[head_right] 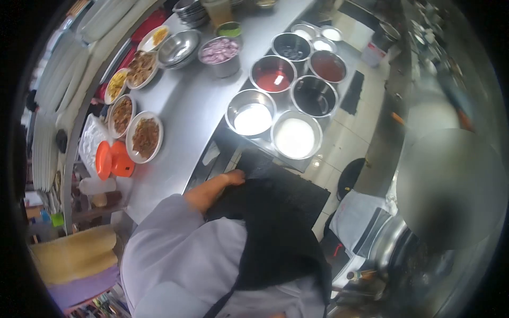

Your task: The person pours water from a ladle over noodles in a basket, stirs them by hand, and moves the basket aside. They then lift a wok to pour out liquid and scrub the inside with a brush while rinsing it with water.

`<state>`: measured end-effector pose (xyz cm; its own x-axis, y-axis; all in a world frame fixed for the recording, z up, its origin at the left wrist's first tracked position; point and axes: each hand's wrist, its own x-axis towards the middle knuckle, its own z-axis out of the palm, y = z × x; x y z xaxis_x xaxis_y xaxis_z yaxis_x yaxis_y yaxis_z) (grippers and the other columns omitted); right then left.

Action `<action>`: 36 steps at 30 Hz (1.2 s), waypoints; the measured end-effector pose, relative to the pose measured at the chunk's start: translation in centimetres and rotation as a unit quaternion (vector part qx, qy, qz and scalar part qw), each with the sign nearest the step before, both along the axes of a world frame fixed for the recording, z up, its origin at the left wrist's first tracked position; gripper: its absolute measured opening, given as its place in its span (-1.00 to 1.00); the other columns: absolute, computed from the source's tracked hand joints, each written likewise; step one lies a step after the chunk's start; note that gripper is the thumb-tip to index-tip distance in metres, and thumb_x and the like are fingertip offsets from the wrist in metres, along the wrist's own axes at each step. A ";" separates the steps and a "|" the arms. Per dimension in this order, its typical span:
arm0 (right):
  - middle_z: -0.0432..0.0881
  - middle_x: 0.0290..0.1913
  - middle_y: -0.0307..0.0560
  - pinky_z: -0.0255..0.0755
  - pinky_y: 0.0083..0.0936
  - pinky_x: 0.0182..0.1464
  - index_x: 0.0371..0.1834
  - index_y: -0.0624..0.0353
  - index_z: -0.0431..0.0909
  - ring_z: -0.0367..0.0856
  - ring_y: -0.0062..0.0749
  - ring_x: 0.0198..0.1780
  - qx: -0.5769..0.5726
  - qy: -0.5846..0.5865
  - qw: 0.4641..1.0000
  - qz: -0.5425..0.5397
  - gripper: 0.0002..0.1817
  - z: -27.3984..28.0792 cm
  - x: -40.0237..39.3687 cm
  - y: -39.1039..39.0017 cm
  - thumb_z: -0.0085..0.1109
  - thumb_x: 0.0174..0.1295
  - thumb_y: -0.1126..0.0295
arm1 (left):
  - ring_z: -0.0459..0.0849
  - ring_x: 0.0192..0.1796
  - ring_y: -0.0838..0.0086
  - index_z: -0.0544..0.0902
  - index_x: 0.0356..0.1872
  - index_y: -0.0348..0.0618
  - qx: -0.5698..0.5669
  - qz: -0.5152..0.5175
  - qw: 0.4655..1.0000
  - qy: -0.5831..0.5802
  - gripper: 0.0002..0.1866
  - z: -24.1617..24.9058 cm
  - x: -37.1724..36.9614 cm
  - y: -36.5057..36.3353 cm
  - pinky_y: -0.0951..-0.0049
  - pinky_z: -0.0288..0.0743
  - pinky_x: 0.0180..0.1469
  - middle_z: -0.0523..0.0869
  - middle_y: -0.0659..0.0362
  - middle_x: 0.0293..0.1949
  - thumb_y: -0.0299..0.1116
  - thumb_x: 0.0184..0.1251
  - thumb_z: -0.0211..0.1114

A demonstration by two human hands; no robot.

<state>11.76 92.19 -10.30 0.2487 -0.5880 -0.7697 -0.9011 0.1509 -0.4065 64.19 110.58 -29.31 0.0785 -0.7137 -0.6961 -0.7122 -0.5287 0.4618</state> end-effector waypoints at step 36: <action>0.55 -0.14 0.05 0.49 -0.16 -0.02 0.23 0.24 0.46 0.57 0.01 -0.05 -0.352 -0.214 0.891 0.192 -0.52 35.9 13.3 -4.9 0.20 0.32 0.23 | 0.77 -0.02 0.21 0.76 -0.03 -0.29 -0.022 0.015 0.984 0.178 -0.64 0.8 -4.4 -7.8 0.29 0.59 0.06 0.81 -0.05 -0.10 -0.19 0.39 0.28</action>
